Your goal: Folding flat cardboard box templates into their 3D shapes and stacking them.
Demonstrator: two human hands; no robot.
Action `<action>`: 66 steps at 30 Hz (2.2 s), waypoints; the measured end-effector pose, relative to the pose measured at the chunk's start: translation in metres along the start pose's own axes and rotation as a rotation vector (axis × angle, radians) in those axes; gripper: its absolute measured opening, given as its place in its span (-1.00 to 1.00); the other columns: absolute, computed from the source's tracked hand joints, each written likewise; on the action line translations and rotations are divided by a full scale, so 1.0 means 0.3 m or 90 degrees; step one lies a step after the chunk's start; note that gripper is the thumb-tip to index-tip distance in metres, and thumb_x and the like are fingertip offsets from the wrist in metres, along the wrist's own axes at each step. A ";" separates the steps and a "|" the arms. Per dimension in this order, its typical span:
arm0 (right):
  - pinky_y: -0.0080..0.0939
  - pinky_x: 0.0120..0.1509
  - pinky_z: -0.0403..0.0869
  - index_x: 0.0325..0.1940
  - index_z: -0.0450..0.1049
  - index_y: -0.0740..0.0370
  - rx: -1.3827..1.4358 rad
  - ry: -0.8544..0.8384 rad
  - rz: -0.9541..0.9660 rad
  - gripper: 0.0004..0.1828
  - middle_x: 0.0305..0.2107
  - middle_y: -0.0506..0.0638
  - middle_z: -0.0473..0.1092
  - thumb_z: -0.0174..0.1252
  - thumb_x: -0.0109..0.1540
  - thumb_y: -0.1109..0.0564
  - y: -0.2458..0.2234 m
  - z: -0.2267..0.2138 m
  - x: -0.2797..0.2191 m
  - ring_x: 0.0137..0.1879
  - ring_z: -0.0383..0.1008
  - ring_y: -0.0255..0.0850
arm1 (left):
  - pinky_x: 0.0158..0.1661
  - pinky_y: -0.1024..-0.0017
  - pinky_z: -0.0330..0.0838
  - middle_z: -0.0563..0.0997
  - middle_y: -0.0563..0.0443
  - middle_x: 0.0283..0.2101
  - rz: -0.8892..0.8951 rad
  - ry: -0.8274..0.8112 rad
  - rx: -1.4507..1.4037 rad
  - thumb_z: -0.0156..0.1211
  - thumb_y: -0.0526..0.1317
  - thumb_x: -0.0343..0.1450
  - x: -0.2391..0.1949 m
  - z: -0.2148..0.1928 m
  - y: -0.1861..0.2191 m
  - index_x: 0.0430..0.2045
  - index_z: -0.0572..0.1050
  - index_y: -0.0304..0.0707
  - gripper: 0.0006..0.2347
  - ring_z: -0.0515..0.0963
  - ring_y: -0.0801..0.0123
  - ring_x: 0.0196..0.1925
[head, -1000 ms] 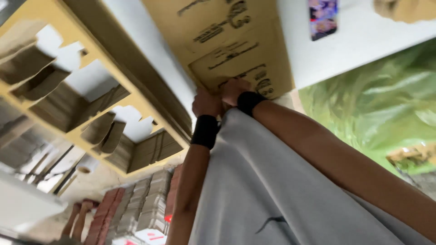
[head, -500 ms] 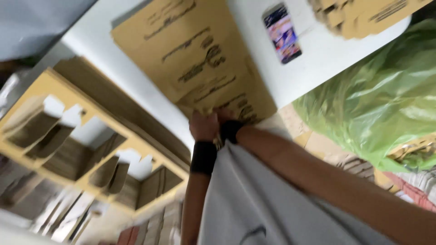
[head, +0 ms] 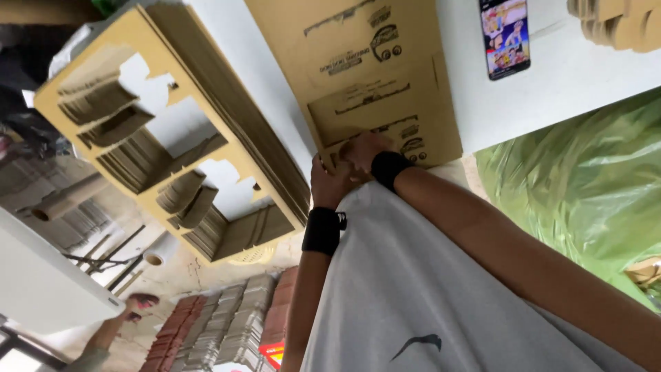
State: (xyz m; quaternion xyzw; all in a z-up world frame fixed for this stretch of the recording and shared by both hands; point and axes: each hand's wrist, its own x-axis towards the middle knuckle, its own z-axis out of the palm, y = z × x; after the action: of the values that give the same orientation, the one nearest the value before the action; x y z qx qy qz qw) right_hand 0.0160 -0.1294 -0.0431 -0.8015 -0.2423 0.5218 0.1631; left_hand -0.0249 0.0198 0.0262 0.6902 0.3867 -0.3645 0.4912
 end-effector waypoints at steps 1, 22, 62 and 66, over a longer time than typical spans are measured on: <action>-0.30 -0.41 0.47 -0.43 0.63 0.04 -0.002 -0.003 -0.005 -0.72 -0.42 -0.06 0.59 0.19 0.26 -0.09 0.026 0.061 0.061 -0.37 0.52 -0.30 | 0.23 -0.09 0.41 0.48 -0.29 0.17 -0.003 0.005 -0.003 0.46 -0.04 0.21 -0.026 0.012 0.000 0.28 0.23 -0.26 -0.25 0.46 -0.11 0.30; 0.22 0.24 0.40 0.06 0.56 -0.04 0.709 0.483 0.378 -0.40 -0.06 0.09 0.47 0.05 0.37 -0.54 0.445 0.245 -0.481 0.19 0.43 0.15 | 0.08 0.03 0.49 0.46 -0.36 0.02 0.152 -0.026 -0.103 0.34 -0.33 0.13 -0.276 0.144 0.138 0.23 0.16 -0.37 -0.28 0.54 -0.12 0.08; -0.02 -0.04 0.42 -0.05 0.62 0.11 0.562 0.412 0.380 -0.64 -0.24 0.03 0.55 0.06 0.21 -0.04 0.510 0.181 -0.439 -0.06 0.52 0.01 | 0.22 -0.63 -0.67 -0.69 -0.14 0.57 0.204 0.044 0.321 0.72 0.00 0.07 -0.022 0.550 0.209 0.47 -0.22 0.54 0.18 -0.77 -0.23 0.56; 0.11 -0.08 0.59 0.12 0.58 0.29 0.525 0.432 0.342 -0.57 -0.28 0.15 0.57 0.09 0.30 -0.02 0.600 0.258 -0.374 -0.09 0.60 0.16 | 0.26 -0.63 -0.35 -0.72 -0.23 0.54 0.242 0.048 0.432 0.61 0.28 0.13 0.031 0.560 0.138 0.49 -0.46 0.44 0.25 -0.64 -0.41 0.55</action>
State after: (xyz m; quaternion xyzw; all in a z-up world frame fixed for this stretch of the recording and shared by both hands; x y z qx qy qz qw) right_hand -0.0535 -0.3407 -0.0819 -0.8272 0.2568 0.3109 0.3914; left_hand -0.0045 -0.1490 -0.0080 0.8855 0.1271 -0.3491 0.2790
